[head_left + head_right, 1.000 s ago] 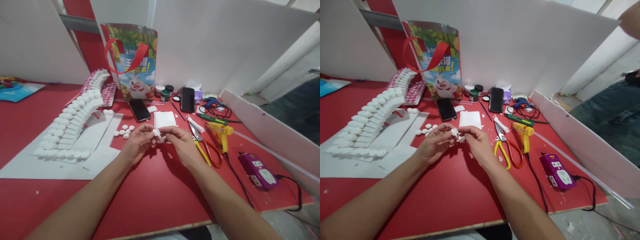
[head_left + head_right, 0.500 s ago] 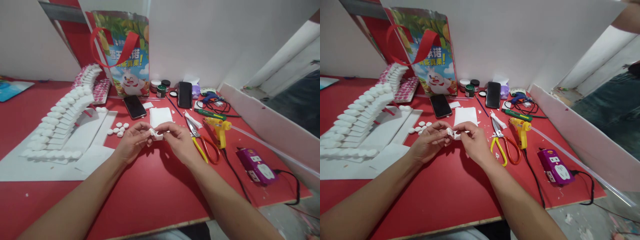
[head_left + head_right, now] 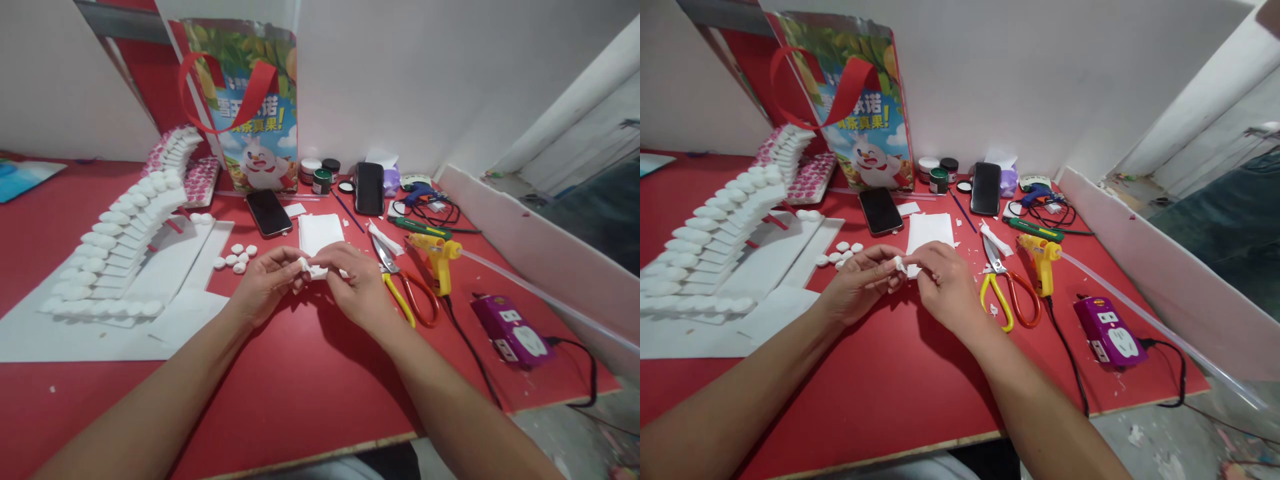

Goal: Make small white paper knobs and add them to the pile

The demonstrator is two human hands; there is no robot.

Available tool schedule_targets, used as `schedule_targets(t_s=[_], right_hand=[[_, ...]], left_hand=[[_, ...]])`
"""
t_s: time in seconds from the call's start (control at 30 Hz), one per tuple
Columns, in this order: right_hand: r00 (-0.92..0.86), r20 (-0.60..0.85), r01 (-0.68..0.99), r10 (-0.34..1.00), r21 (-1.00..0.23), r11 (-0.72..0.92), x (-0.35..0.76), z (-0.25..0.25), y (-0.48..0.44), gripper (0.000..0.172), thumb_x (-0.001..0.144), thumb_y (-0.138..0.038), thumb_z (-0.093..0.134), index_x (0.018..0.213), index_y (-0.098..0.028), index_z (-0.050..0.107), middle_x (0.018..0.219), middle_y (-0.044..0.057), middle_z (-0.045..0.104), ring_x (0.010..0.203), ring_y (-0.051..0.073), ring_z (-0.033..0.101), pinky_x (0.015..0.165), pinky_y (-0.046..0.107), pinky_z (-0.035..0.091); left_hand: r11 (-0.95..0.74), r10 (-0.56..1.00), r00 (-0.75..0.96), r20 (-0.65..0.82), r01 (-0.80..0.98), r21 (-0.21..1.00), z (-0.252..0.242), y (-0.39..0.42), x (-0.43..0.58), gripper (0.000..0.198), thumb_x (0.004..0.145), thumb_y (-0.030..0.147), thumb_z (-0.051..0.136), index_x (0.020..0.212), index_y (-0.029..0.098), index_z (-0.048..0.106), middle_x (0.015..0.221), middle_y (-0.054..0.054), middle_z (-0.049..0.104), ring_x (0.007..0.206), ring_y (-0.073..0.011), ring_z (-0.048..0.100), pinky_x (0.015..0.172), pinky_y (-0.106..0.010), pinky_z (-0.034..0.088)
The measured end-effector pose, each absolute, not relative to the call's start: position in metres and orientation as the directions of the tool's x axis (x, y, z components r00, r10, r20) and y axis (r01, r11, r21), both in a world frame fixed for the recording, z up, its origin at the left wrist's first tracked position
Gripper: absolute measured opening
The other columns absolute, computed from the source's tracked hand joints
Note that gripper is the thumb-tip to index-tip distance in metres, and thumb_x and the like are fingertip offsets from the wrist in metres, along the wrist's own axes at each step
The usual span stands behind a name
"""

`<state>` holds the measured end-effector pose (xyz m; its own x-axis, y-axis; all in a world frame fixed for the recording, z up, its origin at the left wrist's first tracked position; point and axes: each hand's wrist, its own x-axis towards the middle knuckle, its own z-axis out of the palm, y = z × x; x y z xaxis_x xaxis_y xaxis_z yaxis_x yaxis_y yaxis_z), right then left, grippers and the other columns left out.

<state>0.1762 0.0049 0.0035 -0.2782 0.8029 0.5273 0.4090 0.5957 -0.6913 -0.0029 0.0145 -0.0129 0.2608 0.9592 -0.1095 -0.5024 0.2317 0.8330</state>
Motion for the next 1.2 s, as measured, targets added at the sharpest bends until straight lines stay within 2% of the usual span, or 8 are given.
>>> schedule_targets(t_s=[0.27, 0.37, 0.43, 0.53, 0.67, 0.73, 0.83, 1.2], right_hand=[[-0.379, 0.612, 0.513, 0.694, -0.485, 0.708, 0.179, 0.007, 0.005, 0.036, 0.086, -0.004, 0.049, 0.097, -0.022, 0.078, 0.097, 0.009, 0.073, 0.09, 0.021, 0.068, 0.079, 0.036, 0.057], [-0.367, 0.641, 0.511, 0.674, -0.467, 0.722, 0.179, 0.011, 0.002, 0.038, 0.086, -0.004, 0.049, 0.099, -0.024, 0.078, 0.097, 0.008, 0.073, 0.09, 0.021, 0.068, 0.079, 0.036, 0.058], [-0.295, 0.646, 0.509, 0.704, -0.517, 0.688, 0.179, 0.012, 0.001, 0.04, 0.085, -0.003, 0.048, 0.101, -0.024, 0.079, 0.098, 0.008, 0.073, 0.092, 0.02, 0.069, 0.081, 0.036, 0.058], [-0.159, 0.577, 0.473, 0.802, -0.668, 0.574, 0.179, 0.013, 0.001, 0.04, 0.082, -0.004, 0.046, 0.098, -0.023, 0.078, 0.098, 0.007, 0.074, 0.091, 0.019, 0.07, 0.081, 0.035, 0.057], [-0.047, 0.293, 0.314, 0.955, -0.903, 0.293, 0.176, 0.012, 0.005, 0.029, 0.083, -0.013, 0.051, 0.092, -0.021, 0.077, 0.094, 0.004, 0.076, 0.082, 0.017, 0.068, 0.076, 0.032, 0.056], [-0.04, 0.138, 0.223, 0.99, -0.964, 0.143, 0.174, 0.012, 0.005, 0.024, 0.083, -0.017, 0.054, 0.09, -0.021, 0.077, 0.091, 0.004, 0.076, 0.077, 0.016, 0.068, 0.074, 0.032, 0.056], [-0.059, 0.042, 0.124, 0.997, -0.991, 0.049, 0.17, 0.012, 0.004, 0.021, 0.081, -0.019, 0.058, 0.088, -0.021, 0.078, 0.089, 0.004, 0.076, 0.079, 0.017, 0.069, 0.075, 0.034, 0.057], [-0.128, 0.05, 0.023, 0.991, -0.998, 0.054, 0.165, 0.006, 0.002, 0.02, 0.082, -0.021, 0.062, 0.092, -0.022, 0.078, 0.095, 0.004, 0.076, 0.089, 0.02, 0.072, 0.087, 0.04, 0.058]], left_hand=[[0.219, 0.964, 0.24, -0.115, -0.473, 0.853, -0.015, 0.015, -0.001, 0.033, 0.064, 0.031, 0.095, 0.083, 0.013, 0.074, 0.066, -0.004, 0.07, 0.053, -0.0086, 0.057, 0.052, -0.02, 0.045], [0.215, 0.964, 0.246, -0.104, -0.486, 0.847, -0.016, 0.015, -0.001, 0.032, 0.065, 0.03, 0.094, 0.083, 0.013, 0.074, 0.067, -0.003, 0.071, 0.054, -0.0087, 0.057, 0.054, -0.02, 0.046], [0.212, 0.963, 0.256, -0.09, -0.502, 0.839, -0.016, 0.015, -0.002, 0.03, 0.067, 0.029, 0.094, 0.085, 0.013, 0.075, 0.07, -0.004, 0.072, 0.056, -0.0089, 0.058, 0.055, -0.021, 0.047], [0.221, 0.957, 0.278, -0.081, -0.517, 0.827, -0.015, 0.014, -0.003, 0.029, 0.067, 0.026, 0.093, 0.087, 0.014, 0.076, 0.074, -0.005, 0.073, 0.06, -0.0096, 0.06, 0.058, -0.02, 0.048], [0.235, 0.953, 0.291, -0.081, -0.543, 0.806, -0.014, 0.014, -0.004, 0.03, 0.066, 0.027, 0.094, 0.088, 0.014, 0.077, 0.072, -0.004, 0.071, 0.06, -0.0095, 0.06, 0.058, -0.019, 0.049], [0.244, 0.953, 0.29, -0.089, -0.56, 0.791, -0.013, 0.014, -0.004, 0.031, 0.064, 0.026, 0.095, 0.087, 0.014, 0.078, 0.071, -0.004, 0.071, 0.059, -0.0091, 0.06, 0.058, -0.019, 0.048], [0.262, 0.951, 0.289, -0.104, -0.583, 0.769, -0.011, 0.014, -0.004, 0.034, 0.06, 0.025, 0.097, 0.087, 0.015, 0.077, 0.072, -0.004, 0.071, 0.06, -0.0094, 0.06, 0.058, -0.019, 0.049], [0.309, 0.948, 0.265, -0.178, -0.624, 0.718, -0.01, 0.016, -0.002, 0.039, 0.055, 0.024, 0.099, 0.083, 0.014, 0.073, 0.068, -0.002, 0.071, 0.056, -0.0085, 0.059, 0.053, -0.018, 0.047]])
